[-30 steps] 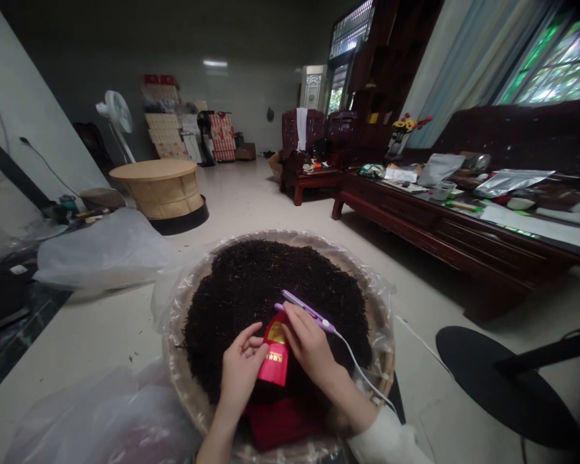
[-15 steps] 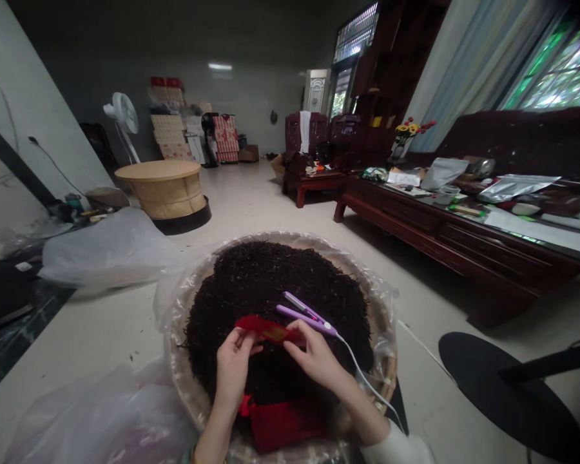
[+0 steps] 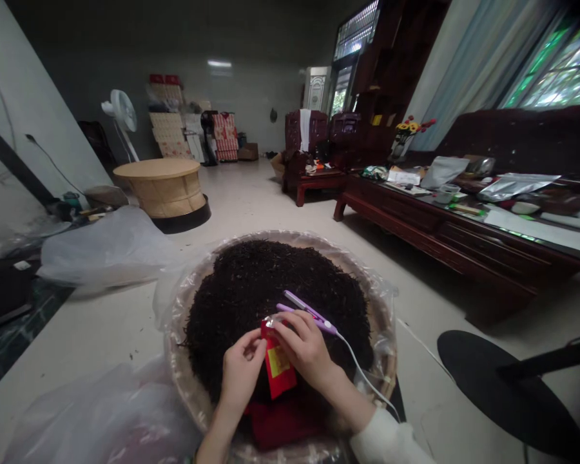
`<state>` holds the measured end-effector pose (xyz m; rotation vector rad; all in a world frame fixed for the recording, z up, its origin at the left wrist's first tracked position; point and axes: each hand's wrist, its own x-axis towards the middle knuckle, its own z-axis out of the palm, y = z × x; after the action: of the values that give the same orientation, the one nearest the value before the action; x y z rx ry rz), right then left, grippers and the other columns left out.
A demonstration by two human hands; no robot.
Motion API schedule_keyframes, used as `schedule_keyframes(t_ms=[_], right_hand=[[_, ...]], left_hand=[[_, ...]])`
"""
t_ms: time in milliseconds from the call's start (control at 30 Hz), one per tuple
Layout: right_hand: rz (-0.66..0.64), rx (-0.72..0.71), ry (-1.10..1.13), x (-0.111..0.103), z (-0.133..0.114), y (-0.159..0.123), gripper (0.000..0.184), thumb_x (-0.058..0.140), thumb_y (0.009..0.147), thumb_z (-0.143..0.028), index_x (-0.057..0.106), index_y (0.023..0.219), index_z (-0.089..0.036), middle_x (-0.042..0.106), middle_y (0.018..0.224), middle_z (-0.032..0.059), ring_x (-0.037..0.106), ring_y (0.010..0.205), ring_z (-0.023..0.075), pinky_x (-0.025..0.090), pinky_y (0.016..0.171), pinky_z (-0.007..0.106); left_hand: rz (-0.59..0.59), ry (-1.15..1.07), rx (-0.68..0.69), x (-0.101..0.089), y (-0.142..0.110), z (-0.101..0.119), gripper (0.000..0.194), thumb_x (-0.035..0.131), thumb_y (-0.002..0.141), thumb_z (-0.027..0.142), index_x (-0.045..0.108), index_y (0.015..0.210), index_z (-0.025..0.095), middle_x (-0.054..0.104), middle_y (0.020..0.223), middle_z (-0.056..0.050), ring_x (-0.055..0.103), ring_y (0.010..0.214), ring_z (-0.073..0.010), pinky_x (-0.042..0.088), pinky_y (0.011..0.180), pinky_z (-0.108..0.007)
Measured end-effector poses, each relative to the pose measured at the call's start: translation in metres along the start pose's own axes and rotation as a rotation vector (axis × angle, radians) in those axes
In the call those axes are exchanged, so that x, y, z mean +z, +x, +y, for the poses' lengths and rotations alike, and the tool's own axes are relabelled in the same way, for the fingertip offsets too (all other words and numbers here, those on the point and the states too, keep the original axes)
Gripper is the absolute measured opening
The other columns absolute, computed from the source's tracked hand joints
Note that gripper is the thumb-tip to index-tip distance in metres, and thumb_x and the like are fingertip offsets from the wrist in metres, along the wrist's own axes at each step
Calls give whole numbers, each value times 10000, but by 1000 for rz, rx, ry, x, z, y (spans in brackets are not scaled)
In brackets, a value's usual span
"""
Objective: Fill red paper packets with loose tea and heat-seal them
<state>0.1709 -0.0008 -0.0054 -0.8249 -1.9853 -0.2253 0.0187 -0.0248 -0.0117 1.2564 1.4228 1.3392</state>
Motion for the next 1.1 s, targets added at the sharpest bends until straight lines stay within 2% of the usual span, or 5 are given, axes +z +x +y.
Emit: schedule_keyframes(t_ms=[200,433,600,867,1100], right_hand=[[-154,-21,93,-8,0,8,191,489,911,-171,560,734,-175,580,657,26,519,655,164,443,635,306],[-301,402,413,-20,4,8,156,481,902,-228,579,789,-181,605,715,43,528,799,196,437,711,310],[-591,566,721,-19,6,8,222,590,843,-333,663,720,-163,589,621,-10,512,633,145,412,629,255],[-394,792,959,-3,4,3,335,547,857,-473,660,915,-163,676,861,45,591,775,171,476,770,307],[-619,905,1284,-2,5,5,459,685,715,-544,668,931,-140,682,888,37,599,840,186,433,878,365]], left_hand=[[-46,194,108,-2,-1,-2,299,567,745,325,725,952,177,758,816,-56,707,701,-190,578,676,-286],[-96,299,214,-16,0,-6,251,547,799,334,735,916,218,766,901,-39,722,797,-209,575,725,-290],[-106,387,326,-18,2,-8,230,529,839,297,735,908,222,767,883,-29,722,775,-195,574,717,-273],[-68,755,695,-20,3,-16,510,617,796,208,508,1294,231,640,1194,-100,580,1051,-270,482,899,-460],[-206,810,761,-26,7,-17,540,570,783,102,486,1300,232,600,1248,-89,549,1001,-234,472,871,-408]])
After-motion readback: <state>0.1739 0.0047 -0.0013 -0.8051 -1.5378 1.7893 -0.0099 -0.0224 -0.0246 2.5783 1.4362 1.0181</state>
